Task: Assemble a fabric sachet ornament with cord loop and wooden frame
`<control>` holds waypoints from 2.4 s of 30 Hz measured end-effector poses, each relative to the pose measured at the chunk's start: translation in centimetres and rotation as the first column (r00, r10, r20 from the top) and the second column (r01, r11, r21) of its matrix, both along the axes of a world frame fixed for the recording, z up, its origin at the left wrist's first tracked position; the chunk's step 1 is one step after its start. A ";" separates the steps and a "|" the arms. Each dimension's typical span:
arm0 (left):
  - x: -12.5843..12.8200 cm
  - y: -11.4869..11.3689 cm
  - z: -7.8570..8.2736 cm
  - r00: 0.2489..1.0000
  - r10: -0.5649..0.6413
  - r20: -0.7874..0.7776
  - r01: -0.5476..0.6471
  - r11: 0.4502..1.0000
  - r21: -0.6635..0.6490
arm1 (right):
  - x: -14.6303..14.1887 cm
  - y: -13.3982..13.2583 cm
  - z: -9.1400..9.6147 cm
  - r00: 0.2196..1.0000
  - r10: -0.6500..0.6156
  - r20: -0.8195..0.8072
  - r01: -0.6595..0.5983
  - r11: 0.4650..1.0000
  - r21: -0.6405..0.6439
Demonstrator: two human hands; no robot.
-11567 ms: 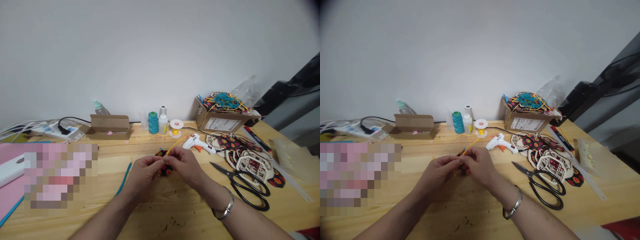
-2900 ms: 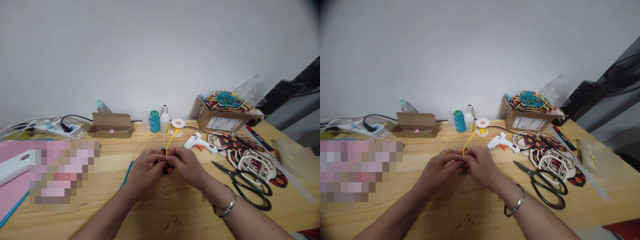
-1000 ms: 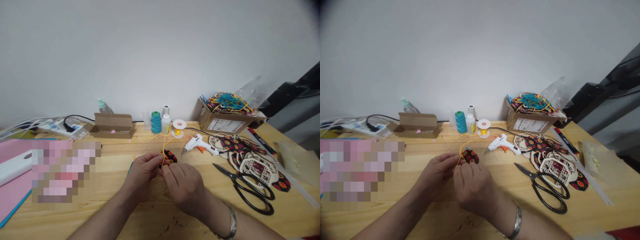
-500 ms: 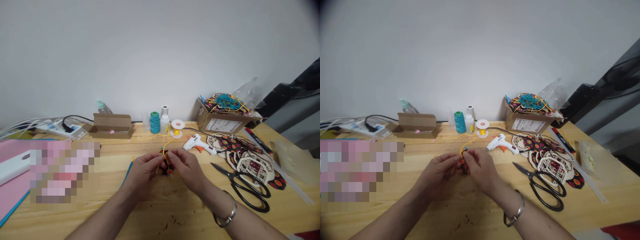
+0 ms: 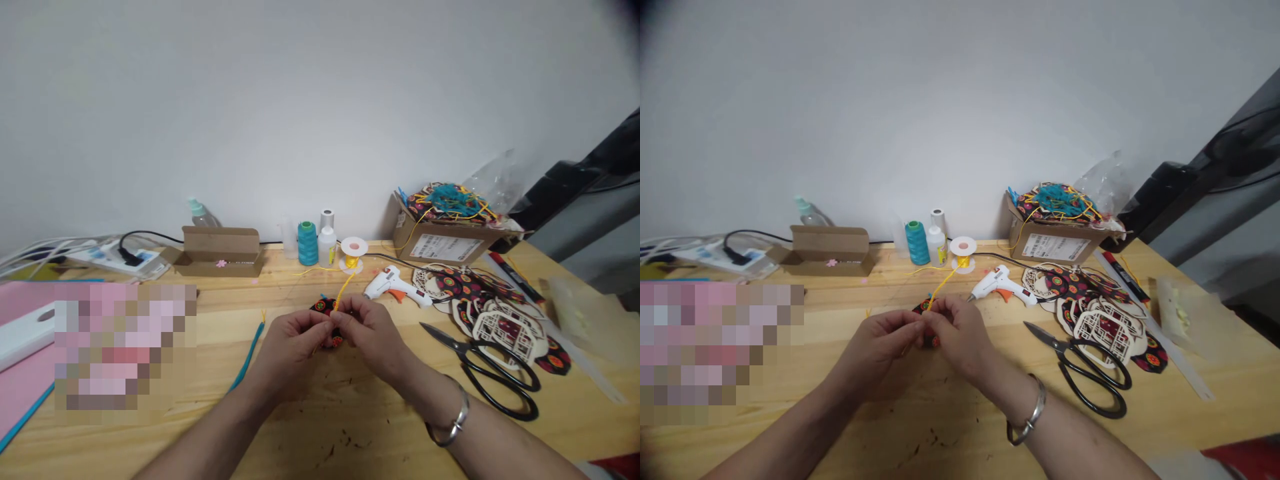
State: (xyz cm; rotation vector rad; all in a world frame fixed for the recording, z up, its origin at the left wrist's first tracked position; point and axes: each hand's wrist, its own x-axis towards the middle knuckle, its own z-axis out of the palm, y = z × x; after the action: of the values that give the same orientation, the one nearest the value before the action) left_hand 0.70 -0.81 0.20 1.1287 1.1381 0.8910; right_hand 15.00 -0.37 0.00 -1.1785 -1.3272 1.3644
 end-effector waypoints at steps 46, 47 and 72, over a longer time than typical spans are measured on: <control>-0.2 -0.1 1.2 0.992 0.120 -0.027 -0.119 0.992 0.035 | 1.2 1.0 0.0 0.930 -0.099 0.354 0.017 0.973 0.228; -0.1 -0.1 1.2 0.993 0.118 -0.003 -0.117 0.992 0.053 | 1.1 0.9 0.0 0.928 -0.107 0.357 0.025 0.973 0.228; 0.2 -0.3 -0.7 0.858 0.036 0.513 0.213 0.883 -0.419 | 0.4 -0.1 0.1 0.916 -0.088 0.391 -0.005 0.973 0.231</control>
State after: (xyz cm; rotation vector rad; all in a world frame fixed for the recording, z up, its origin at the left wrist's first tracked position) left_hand 0.88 -1.09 -0.46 0.4962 0.7820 0.7263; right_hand 15.45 -0.51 0.13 -1.3615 -1.6841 0.9354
